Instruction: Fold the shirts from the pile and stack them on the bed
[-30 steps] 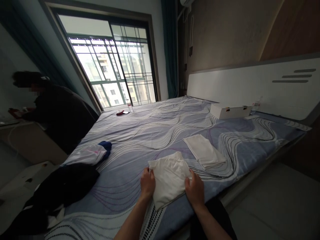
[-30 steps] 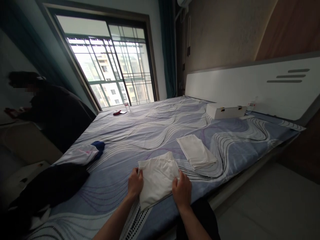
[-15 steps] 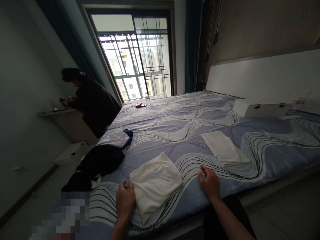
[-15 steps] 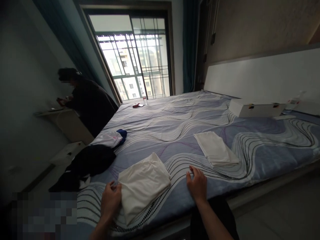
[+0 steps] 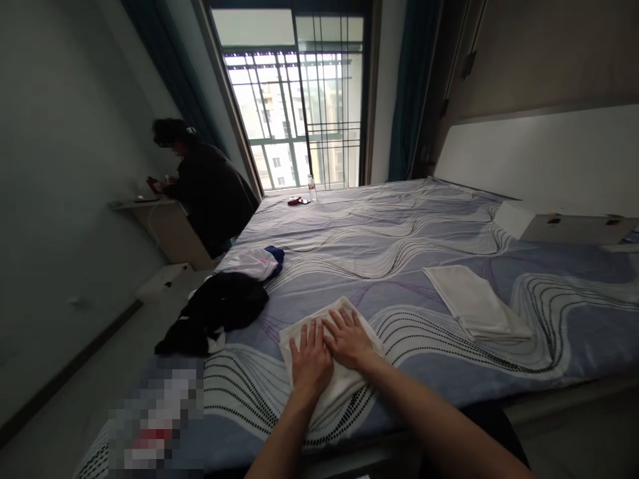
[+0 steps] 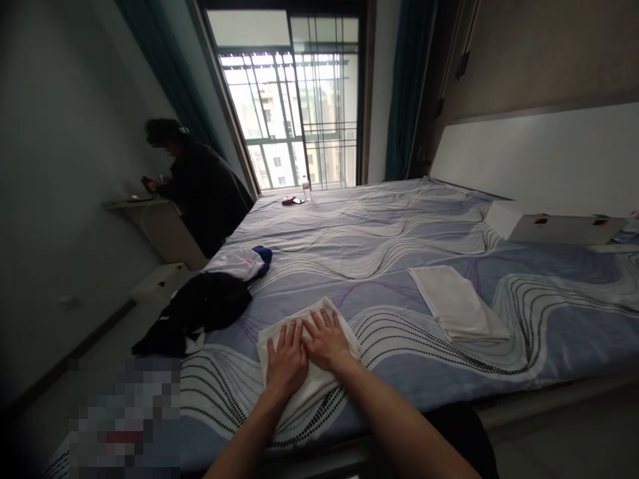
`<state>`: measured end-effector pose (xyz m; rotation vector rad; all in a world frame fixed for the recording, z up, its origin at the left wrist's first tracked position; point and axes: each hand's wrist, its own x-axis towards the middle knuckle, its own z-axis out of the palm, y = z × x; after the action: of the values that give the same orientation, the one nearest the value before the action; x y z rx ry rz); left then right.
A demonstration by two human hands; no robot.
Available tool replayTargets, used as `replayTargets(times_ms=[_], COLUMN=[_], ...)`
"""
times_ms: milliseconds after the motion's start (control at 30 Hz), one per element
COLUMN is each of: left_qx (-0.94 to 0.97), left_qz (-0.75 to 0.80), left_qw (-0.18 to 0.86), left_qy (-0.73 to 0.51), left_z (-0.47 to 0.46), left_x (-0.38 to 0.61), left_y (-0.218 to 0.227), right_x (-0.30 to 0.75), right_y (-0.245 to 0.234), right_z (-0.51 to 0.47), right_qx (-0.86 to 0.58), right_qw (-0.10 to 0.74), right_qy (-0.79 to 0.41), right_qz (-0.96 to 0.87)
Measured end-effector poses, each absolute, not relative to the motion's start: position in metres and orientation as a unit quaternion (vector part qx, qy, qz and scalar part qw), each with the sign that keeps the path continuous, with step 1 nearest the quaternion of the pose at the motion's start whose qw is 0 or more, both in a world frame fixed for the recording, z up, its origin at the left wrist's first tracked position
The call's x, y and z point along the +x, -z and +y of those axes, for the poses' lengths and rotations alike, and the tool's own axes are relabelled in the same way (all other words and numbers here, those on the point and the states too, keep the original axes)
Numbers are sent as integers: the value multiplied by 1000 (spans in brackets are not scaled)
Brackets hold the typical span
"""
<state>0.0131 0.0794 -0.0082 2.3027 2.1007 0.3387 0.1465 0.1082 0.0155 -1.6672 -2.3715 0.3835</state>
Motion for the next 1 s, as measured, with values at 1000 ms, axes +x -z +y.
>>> replayTargets(times_ms=[1000], left_qx=[646], left_qz=[759], left_qw=[-6], left_qy=[-76], left_z=[101], left_x=[-22], left_y=[4], right_x=[123], right_y=[-13], right_z=[158], right_qx=[-642], right_qw=[120], right_qy=[-125], right_qz=[-746])
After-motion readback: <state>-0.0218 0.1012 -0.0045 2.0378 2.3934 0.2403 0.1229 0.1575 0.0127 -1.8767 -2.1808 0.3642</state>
